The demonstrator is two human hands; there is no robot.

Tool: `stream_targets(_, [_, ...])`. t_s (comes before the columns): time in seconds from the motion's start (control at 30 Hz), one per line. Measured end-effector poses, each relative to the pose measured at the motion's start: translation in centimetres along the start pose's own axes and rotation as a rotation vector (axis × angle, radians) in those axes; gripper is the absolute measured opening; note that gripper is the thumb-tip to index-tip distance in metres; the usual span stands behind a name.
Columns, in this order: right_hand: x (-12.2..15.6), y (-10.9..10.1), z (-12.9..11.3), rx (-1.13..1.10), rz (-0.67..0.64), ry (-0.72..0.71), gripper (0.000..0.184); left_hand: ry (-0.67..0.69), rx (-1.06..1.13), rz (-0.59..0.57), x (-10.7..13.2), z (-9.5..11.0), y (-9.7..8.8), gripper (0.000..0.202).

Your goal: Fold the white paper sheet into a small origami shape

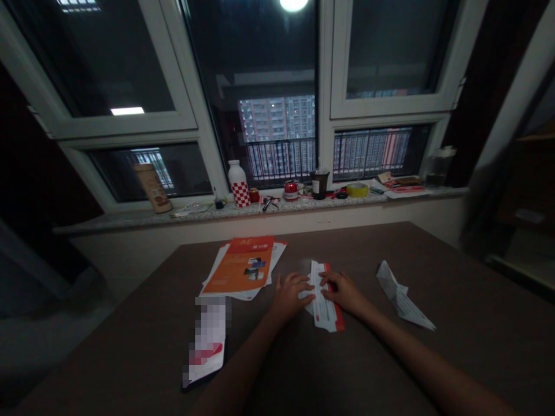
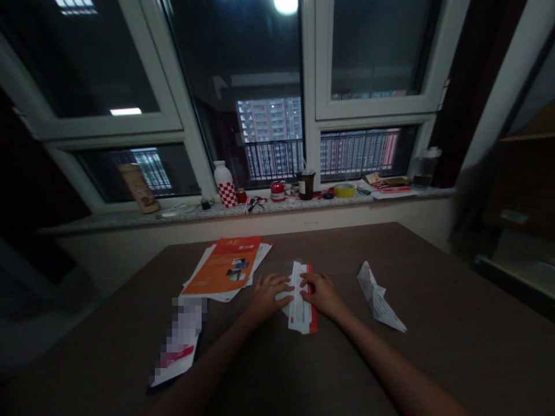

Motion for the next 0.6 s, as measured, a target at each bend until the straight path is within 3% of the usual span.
stream_targets(0.4, [0.6,-1.1,0.4,0.058,-0.172,-0.086,0.037,-0.035,0.012,0.003,0.2,0.0,0.0,0.026])
stream_targets(0.6, [1.0,-1.3,0.4,0.073,-0.163,-0.124,0.038,-0.043,0.018,0.008,0.1,0.1,0.0,0.026])
Point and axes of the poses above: each hand's wrist, its own x-axis away from the middle knuckle, its own y-axis out of the palm, z = x × y, the point moved 1 cm from there along -x, towards the middle knuckle, and after that the axes turned 12 degrees about y, right-handed, at the moved point
